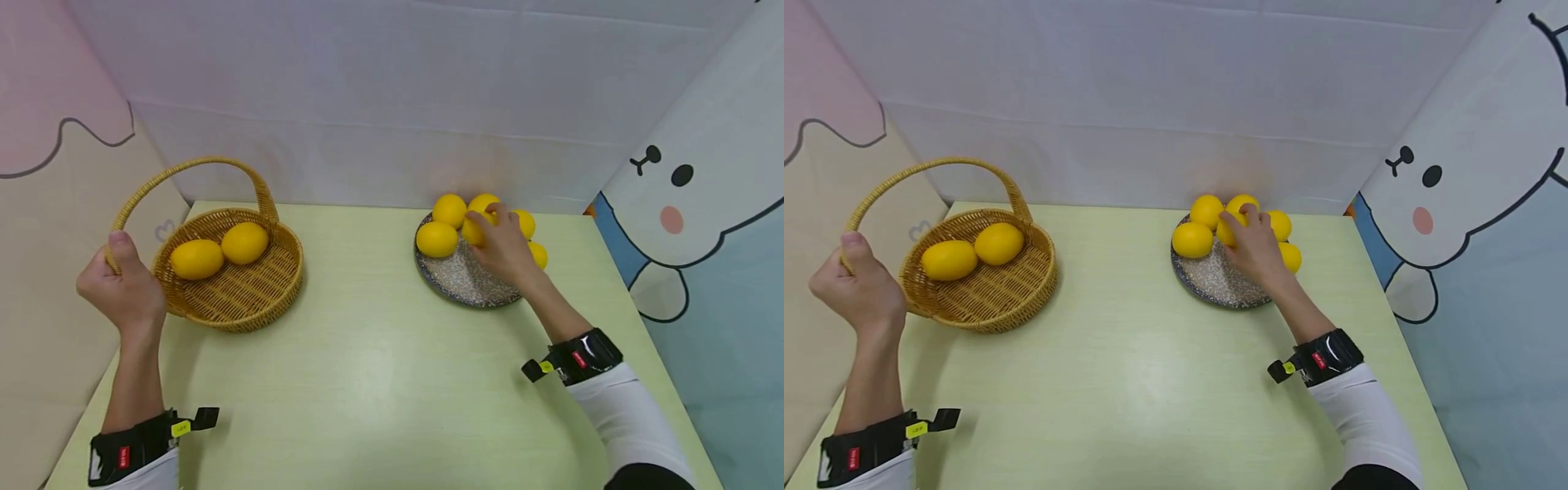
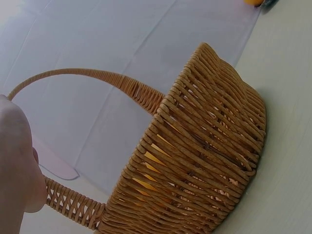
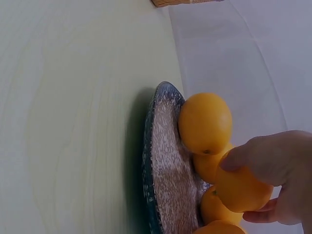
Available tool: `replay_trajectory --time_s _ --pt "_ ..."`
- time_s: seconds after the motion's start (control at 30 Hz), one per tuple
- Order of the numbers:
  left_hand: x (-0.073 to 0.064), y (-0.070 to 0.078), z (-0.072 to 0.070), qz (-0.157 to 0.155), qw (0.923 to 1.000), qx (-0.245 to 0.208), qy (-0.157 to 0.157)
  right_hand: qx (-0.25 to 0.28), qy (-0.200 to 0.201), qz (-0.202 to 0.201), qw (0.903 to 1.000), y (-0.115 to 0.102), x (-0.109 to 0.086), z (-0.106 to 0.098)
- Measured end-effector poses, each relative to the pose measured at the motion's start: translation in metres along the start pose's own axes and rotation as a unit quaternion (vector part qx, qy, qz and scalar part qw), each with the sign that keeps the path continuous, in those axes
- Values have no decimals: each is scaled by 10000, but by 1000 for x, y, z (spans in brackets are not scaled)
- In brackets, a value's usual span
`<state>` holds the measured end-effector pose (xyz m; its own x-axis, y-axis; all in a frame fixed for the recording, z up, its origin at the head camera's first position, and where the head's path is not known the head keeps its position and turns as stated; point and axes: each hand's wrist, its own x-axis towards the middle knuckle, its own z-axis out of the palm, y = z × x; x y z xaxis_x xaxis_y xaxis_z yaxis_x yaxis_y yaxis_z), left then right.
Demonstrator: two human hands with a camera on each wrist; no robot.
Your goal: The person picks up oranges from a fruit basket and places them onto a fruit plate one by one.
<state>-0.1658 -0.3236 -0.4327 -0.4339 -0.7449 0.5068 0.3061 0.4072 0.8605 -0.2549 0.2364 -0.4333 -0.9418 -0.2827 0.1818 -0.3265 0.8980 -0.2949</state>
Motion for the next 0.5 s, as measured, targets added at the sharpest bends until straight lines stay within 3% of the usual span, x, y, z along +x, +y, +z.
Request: replay_trajectory --time_s 0.5 --pt "-1 1 0 -39 10000 -65 -26 -890 -17 -301 9956 4 5 17"
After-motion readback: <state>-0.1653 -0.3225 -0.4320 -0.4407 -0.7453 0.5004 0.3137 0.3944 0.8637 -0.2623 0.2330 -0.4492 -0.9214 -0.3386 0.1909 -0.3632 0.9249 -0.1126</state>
